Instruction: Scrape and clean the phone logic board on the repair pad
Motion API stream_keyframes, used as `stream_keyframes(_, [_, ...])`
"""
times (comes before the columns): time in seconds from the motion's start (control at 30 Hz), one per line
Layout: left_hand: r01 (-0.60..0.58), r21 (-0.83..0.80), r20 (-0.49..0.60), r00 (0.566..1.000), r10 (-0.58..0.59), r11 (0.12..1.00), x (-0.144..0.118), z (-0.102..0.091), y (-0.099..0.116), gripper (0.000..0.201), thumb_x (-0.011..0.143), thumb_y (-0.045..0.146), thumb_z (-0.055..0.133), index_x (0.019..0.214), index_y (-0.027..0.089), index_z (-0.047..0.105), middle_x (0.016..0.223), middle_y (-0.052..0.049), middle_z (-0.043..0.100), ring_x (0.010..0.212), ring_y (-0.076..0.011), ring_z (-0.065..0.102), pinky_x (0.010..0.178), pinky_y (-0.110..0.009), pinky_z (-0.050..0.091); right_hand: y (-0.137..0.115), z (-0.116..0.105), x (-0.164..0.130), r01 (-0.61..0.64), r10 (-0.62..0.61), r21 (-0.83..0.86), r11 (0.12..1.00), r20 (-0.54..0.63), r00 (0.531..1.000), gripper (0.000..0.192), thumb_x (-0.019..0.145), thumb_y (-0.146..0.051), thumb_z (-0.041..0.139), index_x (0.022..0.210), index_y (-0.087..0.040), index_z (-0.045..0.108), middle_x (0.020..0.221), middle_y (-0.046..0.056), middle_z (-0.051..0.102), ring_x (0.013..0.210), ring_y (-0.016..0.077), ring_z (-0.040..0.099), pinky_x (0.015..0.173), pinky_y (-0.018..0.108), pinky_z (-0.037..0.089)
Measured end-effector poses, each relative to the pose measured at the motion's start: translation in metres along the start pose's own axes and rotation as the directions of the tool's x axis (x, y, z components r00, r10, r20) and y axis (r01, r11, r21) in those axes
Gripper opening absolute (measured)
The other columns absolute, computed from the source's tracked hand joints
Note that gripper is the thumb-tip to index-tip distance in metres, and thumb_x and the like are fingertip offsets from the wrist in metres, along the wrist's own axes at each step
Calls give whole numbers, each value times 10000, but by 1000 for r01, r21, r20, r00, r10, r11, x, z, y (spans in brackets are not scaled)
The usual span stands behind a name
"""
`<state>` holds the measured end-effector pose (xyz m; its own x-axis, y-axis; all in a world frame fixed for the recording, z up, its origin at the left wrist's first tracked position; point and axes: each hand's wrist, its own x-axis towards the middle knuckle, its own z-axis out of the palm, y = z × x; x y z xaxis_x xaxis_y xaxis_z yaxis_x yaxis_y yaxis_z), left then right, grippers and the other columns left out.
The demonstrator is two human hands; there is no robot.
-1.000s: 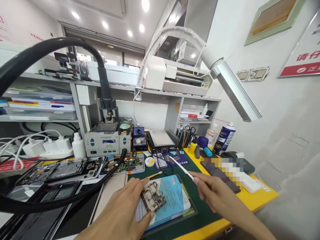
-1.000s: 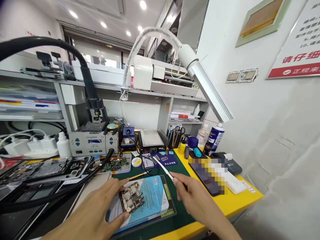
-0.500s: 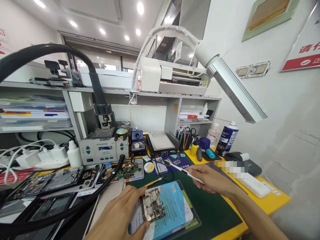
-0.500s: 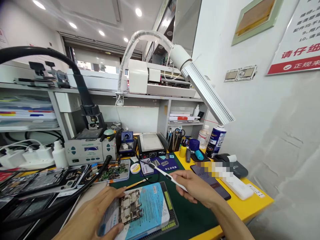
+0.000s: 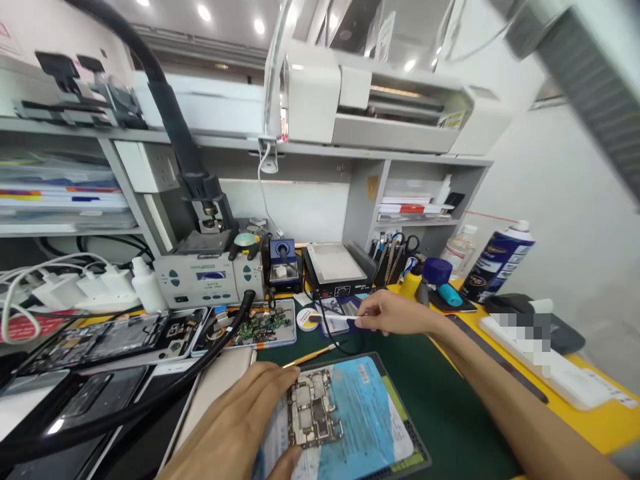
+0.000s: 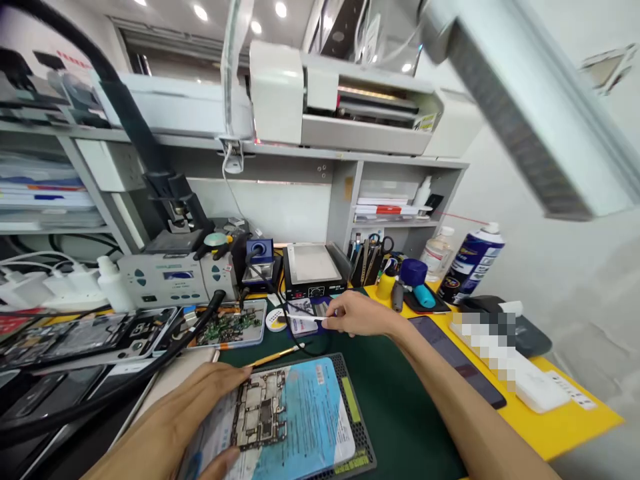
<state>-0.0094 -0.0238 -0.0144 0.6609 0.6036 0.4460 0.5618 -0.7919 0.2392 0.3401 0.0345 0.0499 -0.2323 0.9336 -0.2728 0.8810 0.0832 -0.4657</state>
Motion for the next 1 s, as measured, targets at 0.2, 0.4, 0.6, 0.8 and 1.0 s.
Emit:
stream_keyframes(0.2, [107, 29, 60, 992, -108, 994, -10, 3, 1, 743, 867, 406, 738, 1555, 329, 467, 1516, -58, 656, 1370, -323, 659, 1110, -418, 605, 14, 20, 6, 63, -95, -204, 977, -152, 984, 274, 1071, -432, 651, 1054, -174, 741, 999, 26, 764, 889, 210, 740, 841, 411, 614])
stream_keyframes(0.4, [143, 72, 0, 990, -144, 987, -9, 6, 7, 699, 856, 409, 737, 1507, 347, 488, 1440, -60, 706, 1289, -322, 715, 1066, -440, 635, 13, 35, 5, 130, -220, -314, 941, -272, 937, 269, 1046, -329, 638, 1166, -135, 781, 1115, 150, 731, 1108, 342, 672, 981, 538, 524])
stream_keyframes(0.6, [112, 78, 24, 993, -114, 991, -8, 6, 9, 651, 905, 374, 680, 1515, 389, 452, 1479, 9, 639, 1300, -206, 695, 1113, -315, 580, -11, 53, 6, 303, -349, -204, 931, -252, 902, 276, 1058, -308, 624, 1239, -204, 804, 1130, 100, 728, 1076, 262, 686, 939, 386, 539])
stream_keyframes(0.8, [76, 165, 68, 994, -88, 983, -13, 2, 12, 674, 948, 398, 662, 1562, 374, 384, 1563, 6, 560, 1354, -164, 656, 1148, -294, 513, -13, 58, 16, 333, -361, -158, 930, -216, 907, 242, 1022, -247, 660, 1185, -225, 838, 1100, 90, 755, 1038, 271, 697, 878, 387, 520])
stream_keyframes(1.0, [51, 205, 111, 991, -75, 977, -12, -2, 14, 667, 963, 362, 648, 1574, 375, 381, 1581, -6, 554, 1346, -169, 670, 1130, -268, 519, -9, 56, 21, 368, -397, -181, 912, -168, 902, 227, 1019, -233, 648, 959, -235, 867, 1042, 82, 769, 995, 271, 681, 822, 388, 488])
